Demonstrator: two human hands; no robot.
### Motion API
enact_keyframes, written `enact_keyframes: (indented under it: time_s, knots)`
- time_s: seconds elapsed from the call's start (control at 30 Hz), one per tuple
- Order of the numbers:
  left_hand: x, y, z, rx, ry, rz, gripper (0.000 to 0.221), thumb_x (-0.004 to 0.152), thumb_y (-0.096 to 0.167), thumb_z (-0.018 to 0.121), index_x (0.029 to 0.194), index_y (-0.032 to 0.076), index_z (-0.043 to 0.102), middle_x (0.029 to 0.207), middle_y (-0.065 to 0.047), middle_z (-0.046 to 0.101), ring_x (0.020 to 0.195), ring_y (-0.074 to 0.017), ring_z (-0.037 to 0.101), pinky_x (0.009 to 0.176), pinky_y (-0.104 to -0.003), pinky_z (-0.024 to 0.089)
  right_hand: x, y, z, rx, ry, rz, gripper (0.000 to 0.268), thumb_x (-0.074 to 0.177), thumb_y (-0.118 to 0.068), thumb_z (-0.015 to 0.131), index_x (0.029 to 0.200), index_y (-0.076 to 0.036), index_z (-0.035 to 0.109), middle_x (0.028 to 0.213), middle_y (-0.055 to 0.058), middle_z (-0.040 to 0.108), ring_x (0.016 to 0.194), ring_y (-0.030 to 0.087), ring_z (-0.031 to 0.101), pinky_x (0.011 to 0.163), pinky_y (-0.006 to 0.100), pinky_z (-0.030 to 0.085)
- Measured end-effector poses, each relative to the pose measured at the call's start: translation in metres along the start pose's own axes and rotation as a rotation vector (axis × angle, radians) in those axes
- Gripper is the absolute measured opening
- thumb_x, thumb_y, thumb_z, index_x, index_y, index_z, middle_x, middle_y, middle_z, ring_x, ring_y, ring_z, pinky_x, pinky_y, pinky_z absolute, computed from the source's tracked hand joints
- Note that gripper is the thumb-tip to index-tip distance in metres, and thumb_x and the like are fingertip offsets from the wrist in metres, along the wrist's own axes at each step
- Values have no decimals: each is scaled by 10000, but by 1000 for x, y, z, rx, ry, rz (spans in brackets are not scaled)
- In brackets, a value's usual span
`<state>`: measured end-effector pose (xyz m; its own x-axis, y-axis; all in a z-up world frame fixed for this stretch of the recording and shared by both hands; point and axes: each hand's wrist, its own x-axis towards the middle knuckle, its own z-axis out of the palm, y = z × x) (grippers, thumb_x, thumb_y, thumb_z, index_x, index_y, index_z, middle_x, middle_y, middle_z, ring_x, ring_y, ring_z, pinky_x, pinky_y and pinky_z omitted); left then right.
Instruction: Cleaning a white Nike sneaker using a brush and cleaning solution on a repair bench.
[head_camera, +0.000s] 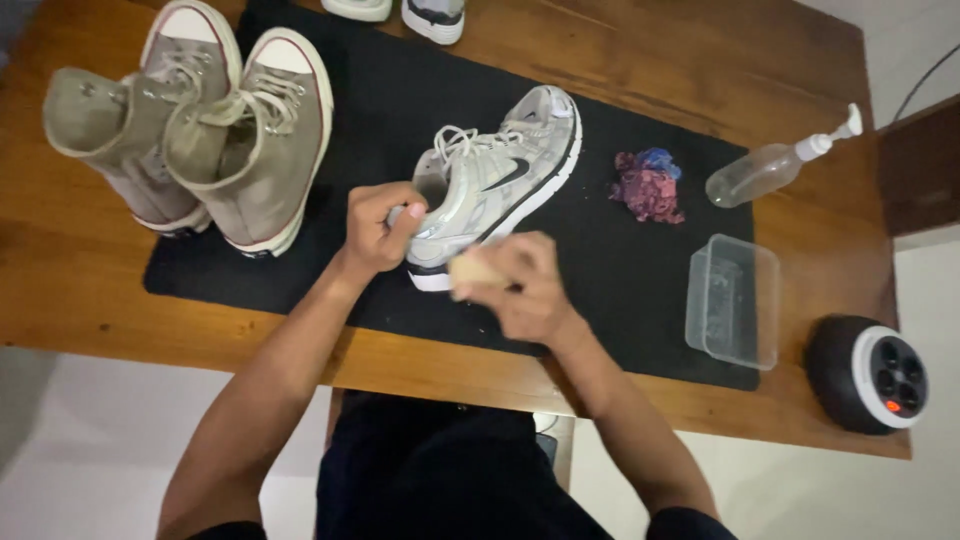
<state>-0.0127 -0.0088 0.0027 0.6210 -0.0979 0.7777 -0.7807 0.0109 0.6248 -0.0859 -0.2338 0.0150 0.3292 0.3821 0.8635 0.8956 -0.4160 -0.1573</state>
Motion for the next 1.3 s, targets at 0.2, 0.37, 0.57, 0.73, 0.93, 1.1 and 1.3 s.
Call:
enact_keyframes:
  time_s: [0.2,0.37,0.57,0.73,0.93,1.1,1.3]
  knots:
    - [0,1,1,-5,1,-32,358,1052,195,577,718,87,644,523,-78,501,433,-221,425,459,-336,401,0,65,-27,-223,75,87,284,1045,-64,548,1188,-131,784,1320,189,680,1133,431,603,997,560,481]
    - [1,-2,2,7,16,-22,356,1041,176,589,700,98,652,501,-59,494,414,-205,419,447,-320,402,-12,42,-10,-190,24,2,111,954,-141,706,959,-189,806,1163,144,707,1093,430,596,987,603,455]
    - [2,0,3,2,-3,-12,370,1043,175,588,682,104,624,489,-51,465,411,-194,395,437,-313,382,-11,74,-30,-343,98,114,178,981,-96,645,1011,-145,813,1244,165,687,1075,413,598,979,535,469]
    - [-4,-2,1,20,15,-30,369,1040,198,604,685,101,639,493,-72,491,412,-218,402,450,-324,399,-6,59,-29,-109,-8,135,147,934,-149,712,994,-224,823,1210,149,729,1008,405,650,954,525,486]
    - [0,0,2,13,-9,-39,383,1045,199,579,676,108,628,484,-51,490,408,-196,412,442,-318,390,-4,63,-33,-291,81,137,104,974,-117,701,993,-144,800,1237,175,707,973,395,630,926,491,487]
    - [-2,-3,0,20,0,-29,370,1044,190,584,690,98,633,499,-61,494,413,-202,410,449,-321,404,5,75,-43,-296,85,151,93,987,-130,711,1014,-137,799,1250,169,710,951,376,632,884,462,506]
    - [-4,-4,-1,28,-5,-29,357,1033,174,590,688,96,639,504,-73,500,418,-219,432,457,-325,411,-4,42,-31,26,-20,213,111,858,-181,819,960,-214,849,1166,102,764,912,343,665,863,448,538]
